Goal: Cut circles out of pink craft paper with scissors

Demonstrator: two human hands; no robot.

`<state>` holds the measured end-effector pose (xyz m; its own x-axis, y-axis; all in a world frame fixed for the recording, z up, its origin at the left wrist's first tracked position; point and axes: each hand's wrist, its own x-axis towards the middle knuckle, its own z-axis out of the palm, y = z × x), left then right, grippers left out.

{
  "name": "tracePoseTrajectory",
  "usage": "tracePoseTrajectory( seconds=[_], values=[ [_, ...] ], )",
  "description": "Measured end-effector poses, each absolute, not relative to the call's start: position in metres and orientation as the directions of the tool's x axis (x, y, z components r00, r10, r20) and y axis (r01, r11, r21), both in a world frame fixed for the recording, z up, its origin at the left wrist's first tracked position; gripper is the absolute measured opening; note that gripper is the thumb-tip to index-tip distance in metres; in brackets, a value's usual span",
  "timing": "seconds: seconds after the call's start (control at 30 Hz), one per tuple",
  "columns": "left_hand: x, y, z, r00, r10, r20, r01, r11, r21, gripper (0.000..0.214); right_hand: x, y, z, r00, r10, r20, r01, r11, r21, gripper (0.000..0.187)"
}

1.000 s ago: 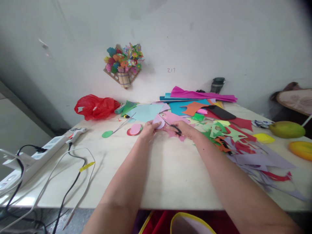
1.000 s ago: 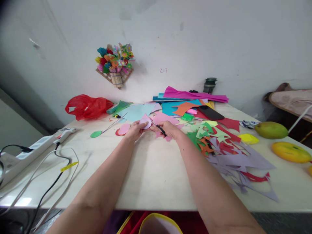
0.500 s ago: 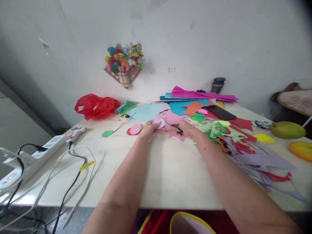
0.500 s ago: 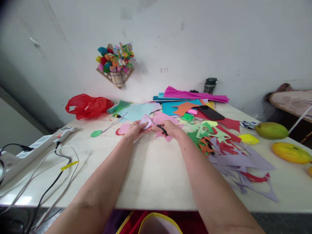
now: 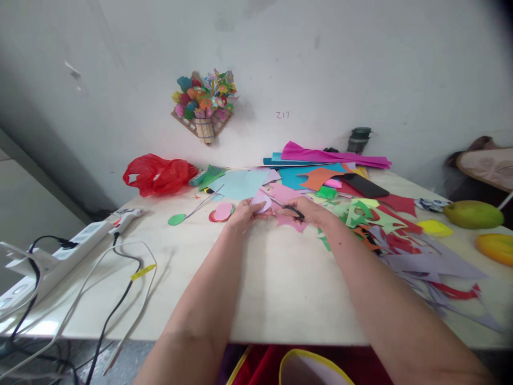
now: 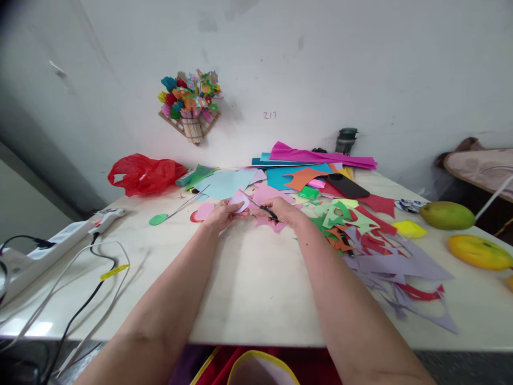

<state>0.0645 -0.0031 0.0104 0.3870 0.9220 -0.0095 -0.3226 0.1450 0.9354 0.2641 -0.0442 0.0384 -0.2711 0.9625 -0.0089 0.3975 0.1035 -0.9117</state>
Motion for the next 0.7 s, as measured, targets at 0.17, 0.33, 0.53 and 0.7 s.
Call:
tracePoseTrajectory(
  seconds=[0.17, 0.33, 0.53, 0.7],
  values=[
    [0.063, -0.004, 0.011, 0.402, 0.916, -0.018, -0.290, 0.145, 0.946, 0.022, 0.269, -0.045, 0.039, -0.295, 0.955, -0.015, 0.391, 0.106, -0.914, 0.038],
    [0.063, -0.004, 0.011, 0.413, 0.910, -0.020, -0.268, 0.143, 0.953, 0.026, 0.273, -0.042, 0.035, -0.326, 0.945, -0.001, 0.387, 0.132, -0.913, 0.036],
    [0.063, -0.008, 0.016, 0.421, 0.907, -0.033, -0.268, 0.159, 0.950, 0.026, 0.277, -0.041, 0.035, -0.349, 0.937, -0.016, 0.382, 0.127, -0.915, 0.034],
    [0.063, -0.010, 0.019, 0.421, 0.905, -0.064, -0.248, 0.182, 0.952, 0.024, 0.276, -0.042, 0.037, -0.338, 0.941, -0.008, 0.405, 0.137, -0.904, 0.035]
  ],
)
